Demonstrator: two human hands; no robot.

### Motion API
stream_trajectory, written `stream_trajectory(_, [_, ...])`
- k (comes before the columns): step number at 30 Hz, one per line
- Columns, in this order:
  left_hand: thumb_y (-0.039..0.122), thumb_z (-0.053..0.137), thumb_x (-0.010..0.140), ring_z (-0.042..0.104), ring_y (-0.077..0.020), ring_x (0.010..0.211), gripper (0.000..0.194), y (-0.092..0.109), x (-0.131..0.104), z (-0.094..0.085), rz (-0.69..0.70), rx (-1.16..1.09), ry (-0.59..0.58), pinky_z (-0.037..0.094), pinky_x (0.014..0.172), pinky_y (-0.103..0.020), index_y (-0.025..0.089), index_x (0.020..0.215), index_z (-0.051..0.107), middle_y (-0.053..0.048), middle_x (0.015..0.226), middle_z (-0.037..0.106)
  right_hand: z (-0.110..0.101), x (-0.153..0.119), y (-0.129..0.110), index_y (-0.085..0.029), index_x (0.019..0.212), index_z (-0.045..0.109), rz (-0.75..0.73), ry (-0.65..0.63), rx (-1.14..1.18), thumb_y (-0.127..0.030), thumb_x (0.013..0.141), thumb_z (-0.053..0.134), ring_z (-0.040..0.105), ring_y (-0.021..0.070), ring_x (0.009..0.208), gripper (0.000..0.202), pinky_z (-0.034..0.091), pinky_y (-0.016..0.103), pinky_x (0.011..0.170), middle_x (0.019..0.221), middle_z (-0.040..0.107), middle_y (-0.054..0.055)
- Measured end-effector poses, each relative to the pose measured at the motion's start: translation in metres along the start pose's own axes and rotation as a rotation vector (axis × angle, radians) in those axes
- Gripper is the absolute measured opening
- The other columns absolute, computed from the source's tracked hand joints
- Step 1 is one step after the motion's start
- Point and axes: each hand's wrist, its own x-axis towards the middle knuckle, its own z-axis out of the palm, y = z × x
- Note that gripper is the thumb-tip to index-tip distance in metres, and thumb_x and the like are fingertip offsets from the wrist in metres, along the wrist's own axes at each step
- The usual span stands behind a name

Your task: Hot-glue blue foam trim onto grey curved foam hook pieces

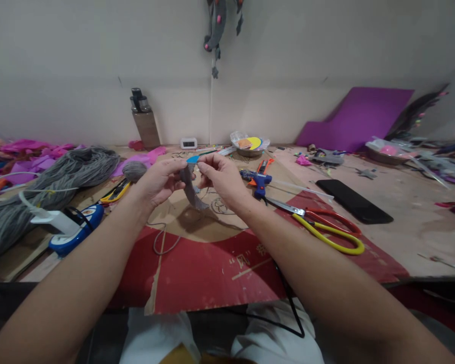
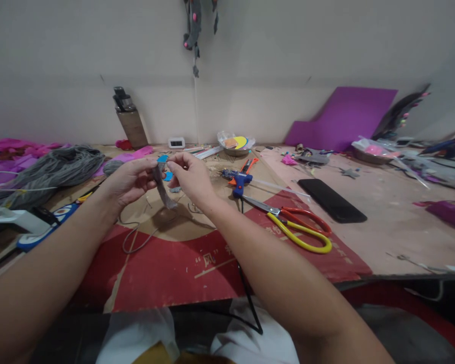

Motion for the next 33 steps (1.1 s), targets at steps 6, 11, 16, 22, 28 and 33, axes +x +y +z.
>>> stream_trajectory(6, [0.025, 0.071, 0.073, 0.061, -0.0117, 0.060, 0.008, 0.002, -0.003, 0.005, -0.019, -0.048, -0.065, 0.043, 0.043, -0.017, 0.018, 0.077, 0.071, -0.004, 0.072, 0.068, 0.002, 0.000, -0.001, -0.021, 0.082, 0.056, -0.001, -0.018, -0.003, -0.033, 0.082, 0.060, 0.039, 0.0066, 0.054, 0.012, 0.031, 0.018, 0.041, 0.070, 0.051, -0.004])
stream_trajectory(11, [0.025, 0.077, 0.071, 0.062, -0.0106, 0.065, 0.014, -0.001, -0.003, 0.007, -0.007, -0.072, -0.065, 0.048, 0.049, -0.017, 0.020, 0.081, 0.069, -0.003, 0.079, 0.068, 0.002, -0.001, -0.002, -0.021, 0.079, 0.055, -0.037, -0.033, -0.018, -0.036, 0.080, 0.062, 0.041, 0.0072, 0.056, 0.016, 0.032, 0.020, 0.045, 0.073, 0.054, -0.004])
stream_trajectory(16, [0.021, 0.076, 0.070, 0.064, -0.0109, 0.070, 0.016, -0.007, -0.004, 0.011, 0.060, -0.094, 0.004, 0.056, 0.072, -0.025, 0.016, 0.070, 0.061, -0.002, 0.073, 0.065, 0.002, -0.001, -0.002, -0.020, 0.076, 0.056, -0.101, 0.046, -0.149, -0.032, 0.082, 0.059, 0.045, 0.0087, 0.062, 0.013, 0.038, 0.022, 0.056, 0.072, 0.054, -0.003])
stream_trajectory(22, [0.017, 0.066, 0.068, 0.067, -0.0159, 0.087, 0.008, -0.004, -0.013, 0.022, 0.095, -0.215, -0.044, 0.055, 0.091, -0.035, 0.014, 0.075, 0.066, -0.004, 0.084, 0.070, -0.002, 0.001, 0.004, -0.020, 0.076, 0.055, -0.161, 0.073, -0.257, -0.030, 0.083, 0.058, 0.050, 0.0100, 0.066, 0.013, 0.042, 0.025, 0.065, 0.072, 0.056, -0.003])
stream_trajectory(28, [0.023, 0.064, 0.076, 0.068, -0.0156, 0.077, 0.009, -0.006, -0.012, 0.028, 0.064, -0.177, 0.018, 0.056, 0.085, -0.035, 0.014, 0.075, 0.063, -0.006, 0.078, 0.070, -0.002, -0.002, 0.006, -0.020, 0.077, 0.055, -0.235, 0.064, -0.359, -0.028, 0.084, 0.057, 0.052, 0.0117, 0.069, 0.011, 0.042, 0.028, 0.070, 0.075, 0.059, -0.002])
stream_trajectory(33, [0.019, 0.066, 0.076, 0.069, -0.0164, 0.075, 0.008, -0.011, -0.008, 0.023, 0.041, -0.128, 0.012, 0.057, 0.080, -0.035, 0.012, 0.073, 0.064, -0.009, 0.081, 0.072, -0.005, 0.001, 0.011, -0.020, 0.078, 0.056, -0.262, 0.056, -0.454, -0.026, 0.085, 0.057, 0.053, 0.0128, 0.070, 0.009, 0.041, 0.027, 0.070, 0.075, 0.060, -0.001])
